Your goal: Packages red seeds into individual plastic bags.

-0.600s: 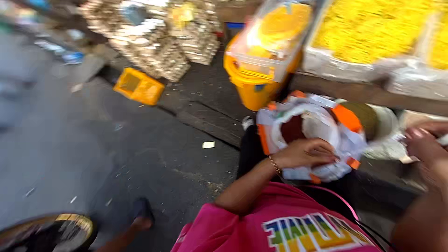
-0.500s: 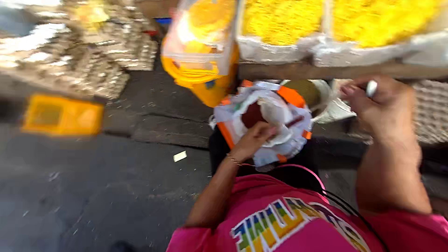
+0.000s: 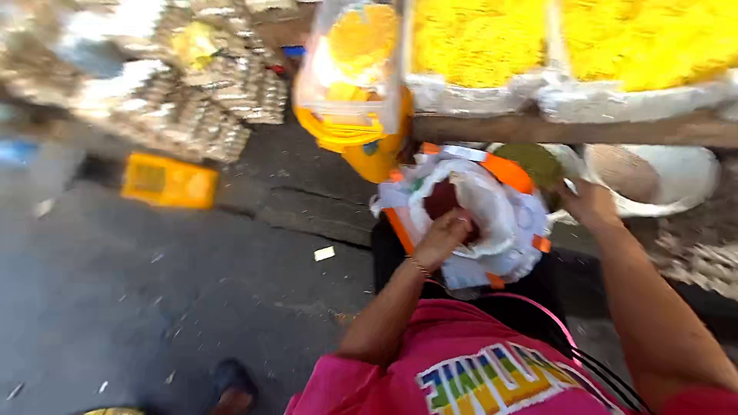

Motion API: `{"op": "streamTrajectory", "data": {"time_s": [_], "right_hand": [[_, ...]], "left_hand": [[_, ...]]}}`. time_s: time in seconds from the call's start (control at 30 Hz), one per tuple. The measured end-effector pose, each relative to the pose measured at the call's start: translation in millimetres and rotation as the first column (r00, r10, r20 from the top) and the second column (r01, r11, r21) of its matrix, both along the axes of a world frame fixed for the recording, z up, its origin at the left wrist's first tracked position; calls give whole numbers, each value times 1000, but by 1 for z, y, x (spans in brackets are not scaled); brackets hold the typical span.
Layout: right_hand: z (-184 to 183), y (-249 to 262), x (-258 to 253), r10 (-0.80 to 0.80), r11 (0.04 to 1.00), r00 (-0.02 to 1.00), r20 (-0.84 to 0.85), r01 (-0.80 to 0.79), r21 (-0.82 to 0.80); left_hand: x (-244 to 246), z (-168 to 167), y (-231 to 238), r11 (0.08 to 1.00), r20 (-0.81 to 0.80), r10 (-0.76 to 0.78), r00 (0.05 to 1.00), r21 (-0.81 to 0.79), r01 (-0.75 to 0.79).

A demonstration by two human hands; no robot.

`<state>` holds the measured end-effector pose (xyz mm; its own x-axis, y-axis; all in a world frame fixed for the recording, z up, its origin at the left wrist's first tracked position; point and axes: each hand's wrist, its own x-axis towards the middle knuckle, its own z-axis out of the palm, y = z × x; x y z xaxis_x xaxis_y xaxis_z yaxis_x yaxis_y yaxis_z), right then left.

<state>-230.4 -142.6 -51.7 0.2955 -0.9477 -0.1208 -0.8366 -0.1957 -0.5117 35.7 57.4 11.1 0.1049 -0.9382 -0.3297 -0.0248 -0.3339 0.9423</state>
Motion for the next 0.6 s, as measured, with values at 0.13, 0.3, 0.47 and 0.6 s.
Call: {"op": "streamTrajectory", "data": {"time_s": [0.13,0.3,0.47,0.6], "right_hand": [[-42,2,-1,-121,932,992,33,102,348],[-17,13,-8,-288,940,935,206,235,247],[42,58,24,-50,992,871,489,-15,127],[81,103,67,280,932,735,617,-363,10]], "left_hand": [[12,-1,3,999,28,-53,998,6,53],[23,-24,7,999,-15,-49,999,-8,48],[16,-23,-4,997,-218,-77,973,-24,74],[16,-7,0,986,-306,-159,939,-103,134]]}}
